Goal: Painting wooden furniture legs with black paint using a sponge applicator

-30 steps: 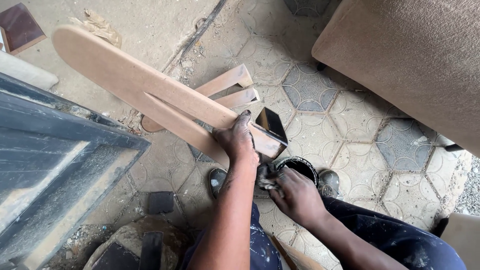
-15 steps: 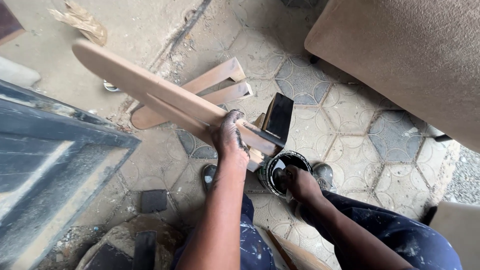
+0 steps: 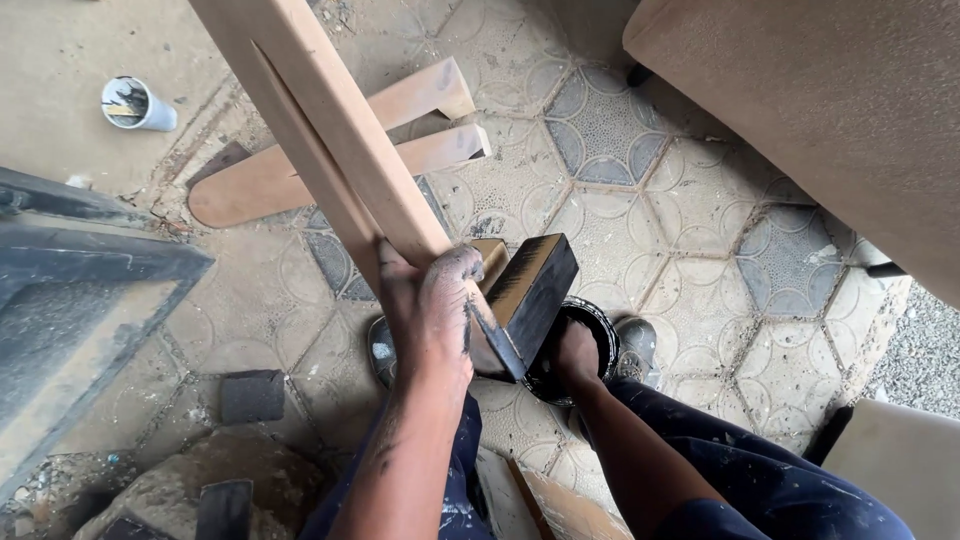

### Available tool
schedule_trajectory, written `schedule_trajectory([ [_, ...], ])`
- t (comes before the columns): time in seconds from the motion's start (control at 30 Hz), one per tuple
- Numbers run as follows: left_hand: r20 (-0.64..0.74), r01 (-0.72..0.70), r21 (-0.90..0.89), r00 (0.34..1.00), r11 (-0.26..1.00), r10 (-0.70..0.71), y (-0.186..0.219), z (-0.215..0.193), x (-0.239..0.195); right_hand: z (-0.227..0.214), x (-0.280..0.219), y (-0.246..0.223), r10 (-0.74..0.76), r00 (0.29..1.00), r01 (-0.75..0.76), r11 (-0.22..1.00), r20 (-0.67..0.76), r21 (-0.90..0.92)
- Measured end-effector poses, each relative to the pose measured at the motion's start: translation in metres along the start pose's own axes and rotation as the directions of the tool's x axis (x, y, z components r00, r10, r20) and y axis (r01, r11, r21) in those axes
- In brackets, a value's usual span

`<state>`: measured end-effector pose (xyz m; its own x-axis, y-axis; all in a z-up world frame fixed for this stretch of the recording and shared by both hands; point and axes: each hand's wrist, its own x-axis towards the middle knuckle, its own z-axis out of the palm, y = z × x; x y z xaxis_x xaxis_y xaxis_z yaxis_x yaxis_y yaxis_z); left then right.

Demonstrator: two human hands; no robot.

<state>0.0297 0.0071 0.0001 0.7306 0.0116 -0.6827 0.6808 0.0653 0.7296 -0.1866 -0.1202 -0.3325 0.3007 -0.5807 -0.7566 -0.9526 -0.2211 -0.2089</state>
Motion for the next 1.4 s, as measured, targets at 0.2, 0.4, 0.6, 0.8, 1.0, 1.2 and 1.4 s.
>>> schedule_trajectory([
  [0.2, 0.008, -0.005, -0.009, 1.0, 1.0, 0.005, 0.003, -0.004, -0.006, 0.021, 0.041, 0.021, 0.059, 0.998, -0.059, 0.998, -0.023, 0.007],
  [0.4, -0.017, -0.016, 0.023, 1.0, 1.0, 0.016, 0.0, -0.009, 0.0, 0.035, 0.071, 0.05, 0.097, 0.994, -0.096, 0.995, -0.051, 0.023],
  [0.6, -0.036, 0.003, -0.014, 0.999, 1.0, -0.003, -0.002, -0.011, 0.007, 0.047, 0.106, 0.075, 0.144, 0.987, -0.141, 0.989, -0.071, 0.04],
  [0.8, -0.055, -0.047, 0.031, 0.997, 0.998, 0.049, -0.001, -0.009, 0.012, -0.011, 0.037, 0.023, 0.08, 0.971, -0.19, 0.831, 0.225, 0.523],
  [1.0, -0.028, -0.028, -0.087, 0.999, 0.996, 0.026, 0.016, -0.013, 0.004, -0.018, 0.025, 0.025, 0.276, 0.915, -0.404, 0.64, 0.295, 0.654],
  [1.2, -0.02, -0.099, -0.023, 0.995, 0.995, 0.098, 0.022, -0.014, 0.002, 0.009, 0.066, 0.056, 0.205, 0.947, -0.294, 0.864, 0.249, 0.409],
  [1.4, -0.018, -0.102, -0.017, 0.995, 0.995, 0.101, 0.017, -0.013, 0.007, -0.009, 0.057, 0.045, 0.328, 0.874, -0.484, 0.655, 0.36, 0.58],
])
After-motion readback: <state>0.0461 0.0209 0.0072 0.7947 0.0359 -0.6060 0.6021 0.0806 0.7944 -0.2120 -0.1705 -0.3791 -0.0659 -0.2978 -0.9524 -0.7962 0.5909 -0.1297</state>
